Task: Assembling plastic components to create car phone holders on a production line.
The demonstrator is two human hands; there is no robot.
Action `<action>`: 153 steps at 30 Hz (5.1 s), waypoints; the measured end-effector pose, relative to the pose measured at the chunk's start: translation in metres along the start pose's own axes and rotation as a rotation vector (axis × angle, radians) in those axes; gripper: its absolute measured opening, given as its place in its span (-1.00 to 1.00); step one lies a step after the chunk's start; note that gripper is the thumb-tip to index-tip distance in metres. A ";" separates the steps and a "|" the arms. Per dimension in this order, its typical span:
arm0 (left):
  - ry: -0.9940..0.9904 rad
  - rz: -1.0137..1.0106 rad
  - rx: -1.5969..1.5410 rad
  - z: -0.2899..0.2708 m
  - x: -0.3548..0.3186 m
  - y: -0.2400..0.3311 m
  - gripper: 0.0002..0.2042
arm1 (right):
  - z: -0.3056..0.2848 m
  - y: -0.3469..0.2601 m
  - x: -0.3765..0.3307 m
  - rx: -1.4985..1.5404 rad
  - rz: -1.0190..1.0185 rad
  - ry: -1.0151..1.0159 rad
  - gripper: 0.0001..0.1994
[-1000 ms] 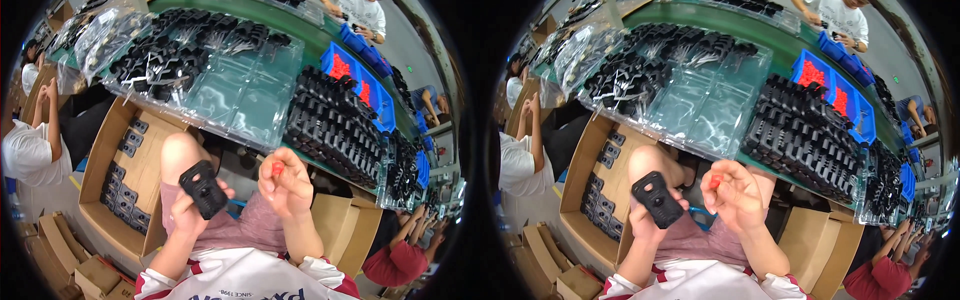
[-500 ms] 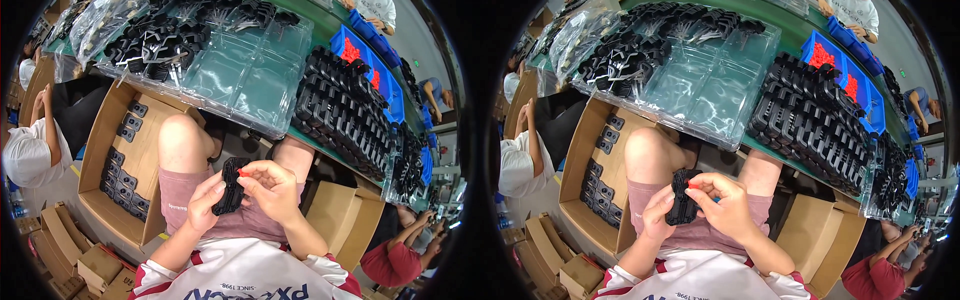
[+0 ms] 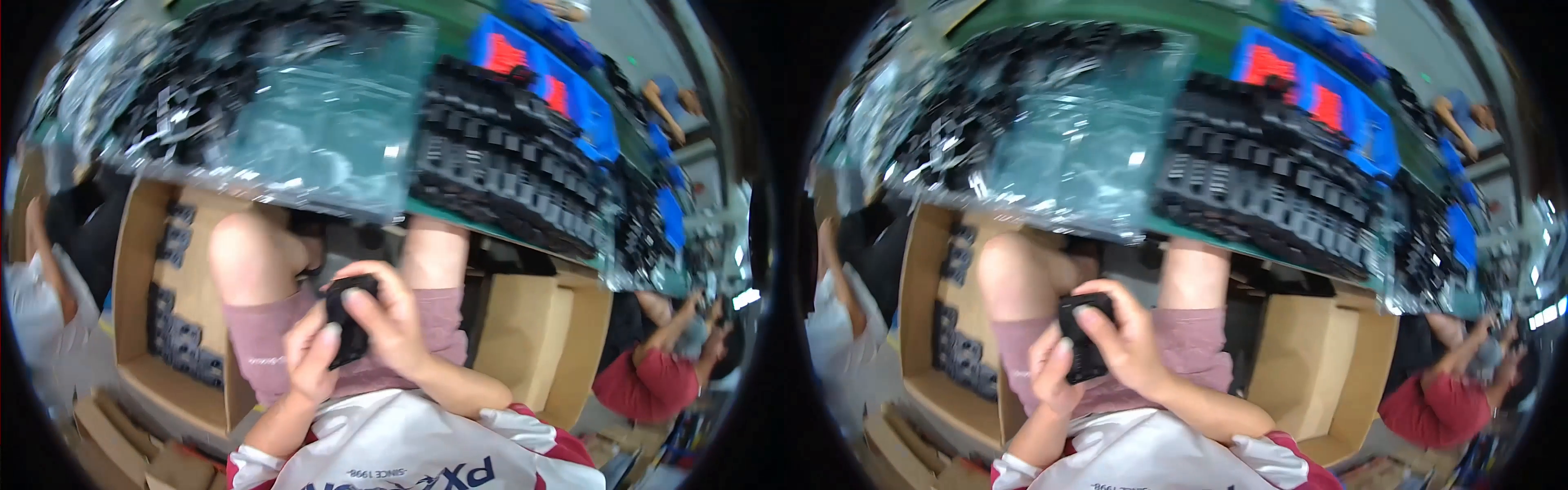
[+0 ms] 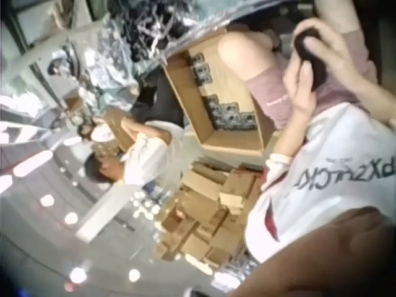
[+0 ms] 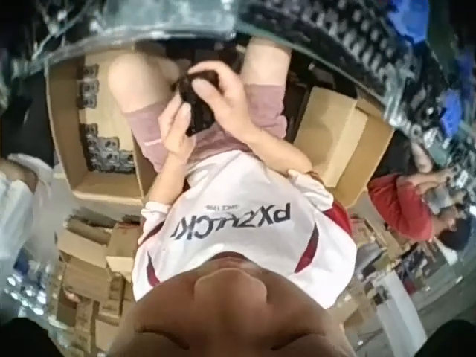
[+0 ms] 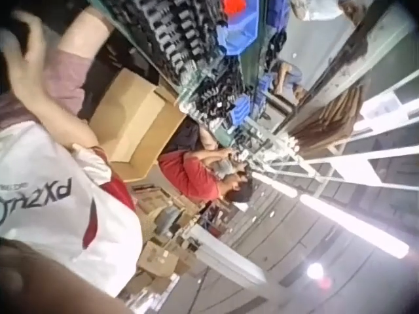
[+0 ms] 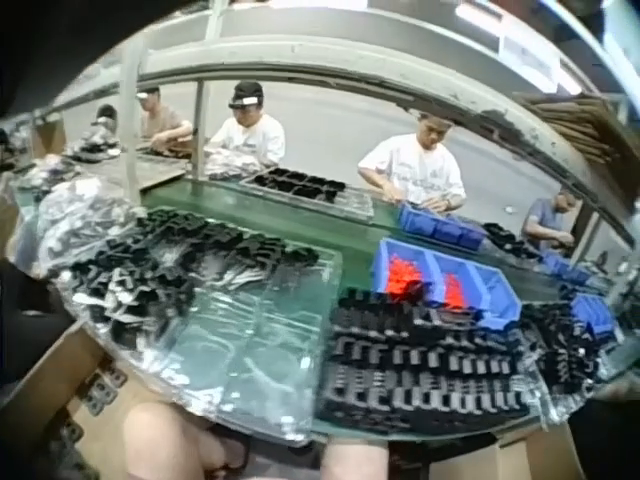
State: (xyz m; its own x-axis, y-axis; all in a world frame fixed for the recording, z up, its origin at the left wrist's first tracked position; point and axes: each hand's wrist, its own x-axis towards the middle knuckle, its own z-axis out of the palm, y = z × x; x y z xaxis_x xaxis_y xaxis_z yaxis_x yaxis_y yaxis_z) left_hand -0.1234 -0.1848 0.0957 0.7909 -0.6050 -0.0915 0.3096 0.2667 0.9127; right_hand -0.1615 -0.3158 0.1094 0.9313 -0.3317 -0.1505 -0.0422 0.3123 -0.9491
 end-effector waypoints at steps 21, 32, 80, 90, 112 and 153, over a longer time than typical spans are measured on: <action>-0.031 -0.200 -0.362 0.026 0.029 -0.008 -0.51 | -0.385 -0.171 -0.100 -1.540 -0.365 1.003 -0.44; -0.069 -0.225 -0.343 0.021 0.030 -0.006 -0.52 | -0.396 -0.142 -0.119 -1.543 -0.448 1.023 -0.71; -0.077 -0.242 -0.409 -0.009 0.028 0.002 -0.49 | -0.377 -0.149 -0.124 -1.318 -0.586 1.371 -0.67; -0.165 -0.228 -0.510 -0.023 0.023 0.008 -0.53 | -0.185 -0.136 -0.069 0.032 -0.438 0.517 -0.59; -0.091 -0.041 -0.372 -0.035 -0.003 0.024 -0.40 | -0.005 -0.034 0.042 0.158 0.114 -0.264 -0.56; 0.197 0.029 -0.308 -0.078 -0.011 0.046 -0.82 | 0.003 -0.151 0.288 -1.277 -0.517 0.119 -0.69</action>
State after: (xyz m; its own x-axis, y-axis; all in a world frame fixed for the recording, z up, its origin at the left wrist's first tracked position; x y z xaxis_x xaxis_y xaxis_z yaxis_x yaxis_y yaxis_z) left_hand -0.0769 -0.1074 0.1083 0.8787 -0.4462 -0.1698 0.4066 0.5132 0.7558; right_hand 0.1145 -0.4560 0.2101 0.9089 -0.2525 0.3320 -0.0641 -0.8711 -0.4869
